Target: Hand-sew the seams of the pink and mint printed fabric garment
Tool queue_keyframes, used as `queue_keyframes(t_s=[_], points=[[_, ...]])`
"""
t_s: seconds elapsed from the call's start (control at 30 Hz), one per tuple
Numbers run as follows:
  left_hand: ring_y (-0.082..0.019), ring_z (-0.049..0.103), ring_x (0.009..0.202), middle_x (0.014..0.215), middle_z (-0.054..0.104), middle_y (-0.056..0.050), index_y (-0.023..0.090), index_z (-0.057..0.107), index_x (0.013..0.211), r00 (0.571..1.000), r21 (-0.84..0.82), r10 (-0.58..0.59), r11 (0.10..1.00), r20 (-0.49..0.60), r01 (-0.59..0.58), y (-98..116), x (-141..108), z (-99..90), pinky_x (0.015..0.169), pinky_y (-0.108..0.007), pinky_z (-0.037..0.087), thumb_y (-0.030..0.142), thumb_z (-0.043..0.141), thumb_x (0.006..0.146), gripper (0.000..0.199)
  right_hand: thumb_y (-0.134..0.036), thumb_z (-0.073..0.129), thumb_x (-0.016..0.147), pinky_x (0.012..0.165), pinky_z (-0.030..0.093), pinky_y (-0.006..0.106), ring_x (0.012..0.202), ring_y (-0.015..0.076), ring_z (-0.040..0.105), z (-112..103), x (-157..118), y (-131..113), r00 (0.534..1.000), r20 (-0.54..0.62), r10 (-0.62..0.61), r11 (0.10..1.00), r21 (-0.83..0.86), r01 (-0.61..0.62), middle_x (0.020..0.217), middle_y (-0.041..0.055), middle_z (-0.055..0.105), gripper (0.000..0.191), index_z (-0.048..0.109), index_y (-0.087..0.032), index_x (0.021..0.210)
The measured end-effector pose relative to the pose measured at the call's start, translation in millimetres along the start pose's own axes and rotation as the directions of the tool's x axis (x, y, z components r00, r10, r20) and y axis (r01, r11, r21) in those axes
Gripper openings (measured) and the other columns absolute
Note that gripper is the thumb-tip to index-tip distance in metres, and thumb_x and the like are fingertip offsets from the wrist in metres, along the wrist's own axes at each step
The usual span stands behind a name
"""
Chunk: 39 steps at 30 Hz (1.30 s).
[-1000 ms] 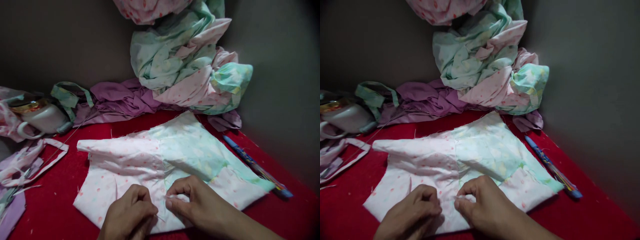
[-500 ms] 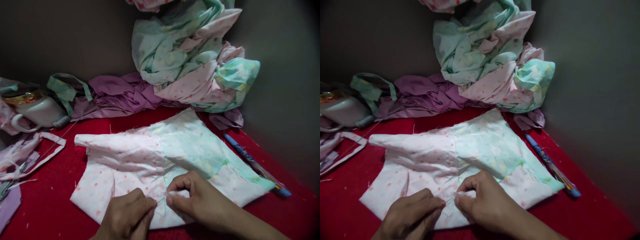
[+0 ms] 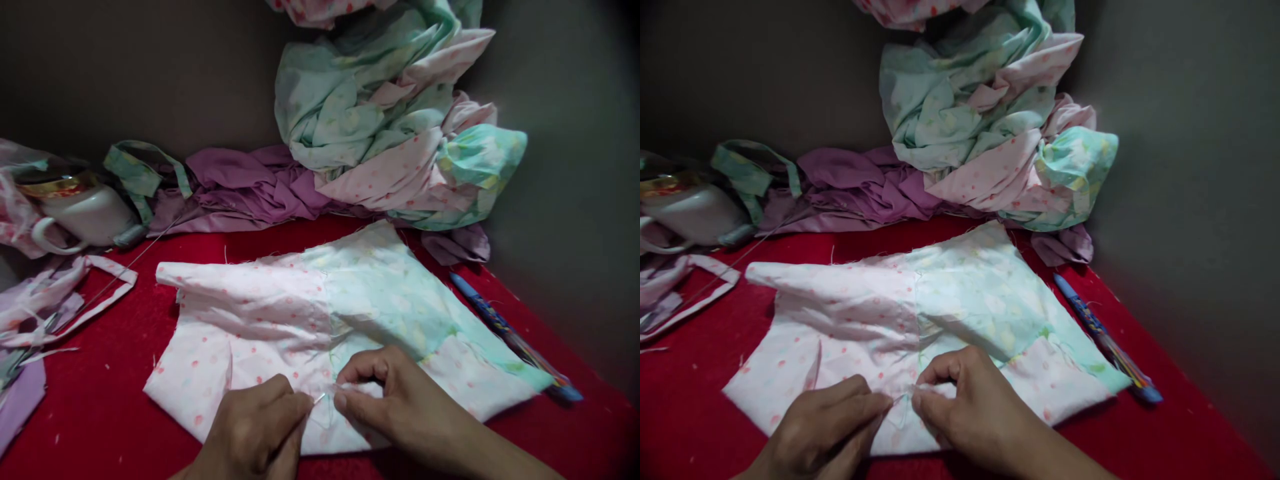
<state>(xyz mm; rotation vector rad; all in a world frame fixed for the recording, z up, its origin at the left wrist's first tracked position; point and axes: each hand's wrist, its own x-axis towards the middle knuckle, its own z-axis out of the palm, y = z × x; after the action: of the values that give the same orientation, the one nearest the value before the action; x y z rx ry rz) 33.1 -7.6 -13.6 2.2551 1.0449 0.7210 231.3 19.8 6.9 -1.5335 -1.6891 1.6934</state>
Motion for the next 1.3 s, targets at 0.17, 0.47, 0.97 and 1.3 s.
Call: queue_keyframes(t_s=[0.17, 0.47, 0.97, 1.3], points=[[-0.012, 0.045, 0.047, 0.055, 0.046, -0.001, 0.016, 0.056, 0.072, 1.000, 0.014, -0.020, 1.000, 0.018, 0.020, -3.5, -3.2, 4.4, 0.044, -0.022, 0.029, 0.008, 0.037, 0.080, 0.022, -0.022, 0.056, 0.073, 0.049, 0.035, 0.018, 0.057, 0.0114, 0.049, 1.5, -0.9, 0.1, 0.999, -0.031, -0.040, 0.999, -0.022, 0.040, 0.060, -0.0004, 0.058, 0.013, 0.064, -0.013, 0.068], [-0.012, 0.047, 0.049, 0.057, 0.050, -0.002, 0.016, 0.058, 0.076, 0.999, -0.012, 0.002, 1.000, -0.035, -0.002, -8.8, -0.9, 13.7, 0.045, -0.021, 0.031, 0.008, 0.039, 0.080, 0.022, -0.021, 0.057, 0.072, 0.057, 0.039, 0.020, 0.066, 0.0145, 0.055, 1.0, -2.3, -0.8, 0.994, -0.065, -0.084, 0.996, -0.040, 0.081, 0.067, 0.0016, 0.063, 0.013, 0.067, -0.014, 0.069], [-0.012, 0.050, 0.060, 0.060, 0.051, 0.001, 0.018, 0.067, 0.067, 0.843, -0.230, -0.400, 0.838, 0.360, 0.495, 7.3, 28.0, -23.9, 0.054, -0.021, 0.034, 0.022, 0.046, 0.080, 0.025, -0.021, 0.053, 0.072, 0.043, 0.029, 0.017, 0.047, 0.0075, 0.039, -2.2, 1.3, 0.6, 1.000, 0.018, -0.008, 0.996, 0.090, 0.006, 0.052, -0.0032, 0.049, 0.013, 0.063, -0.013, 0.070], [-0.012, 0.046, 0.059, 0.061, 0.049, 0.001, 0.015, 0.069, 0.069, 0.761, -0.247, -0.430, 0.767, 0.486, 0.592, 0.9, 34.3, -27.2, 0.055, -0.022, 0.032, 0.026, 0.047, 0.079, 0.027, -0.022, 0.055, 0.071, 0.045, 0.032, 0.018, 0.049, 0.0082, 0.039, -2.3, 4.1, 7.0, 0.999, 0.034, -0.031, 0.992, 0.119, 0.027, 0.055, -0.0022, 0.050, 0.012, 0.063, -0.013, 0.071]])
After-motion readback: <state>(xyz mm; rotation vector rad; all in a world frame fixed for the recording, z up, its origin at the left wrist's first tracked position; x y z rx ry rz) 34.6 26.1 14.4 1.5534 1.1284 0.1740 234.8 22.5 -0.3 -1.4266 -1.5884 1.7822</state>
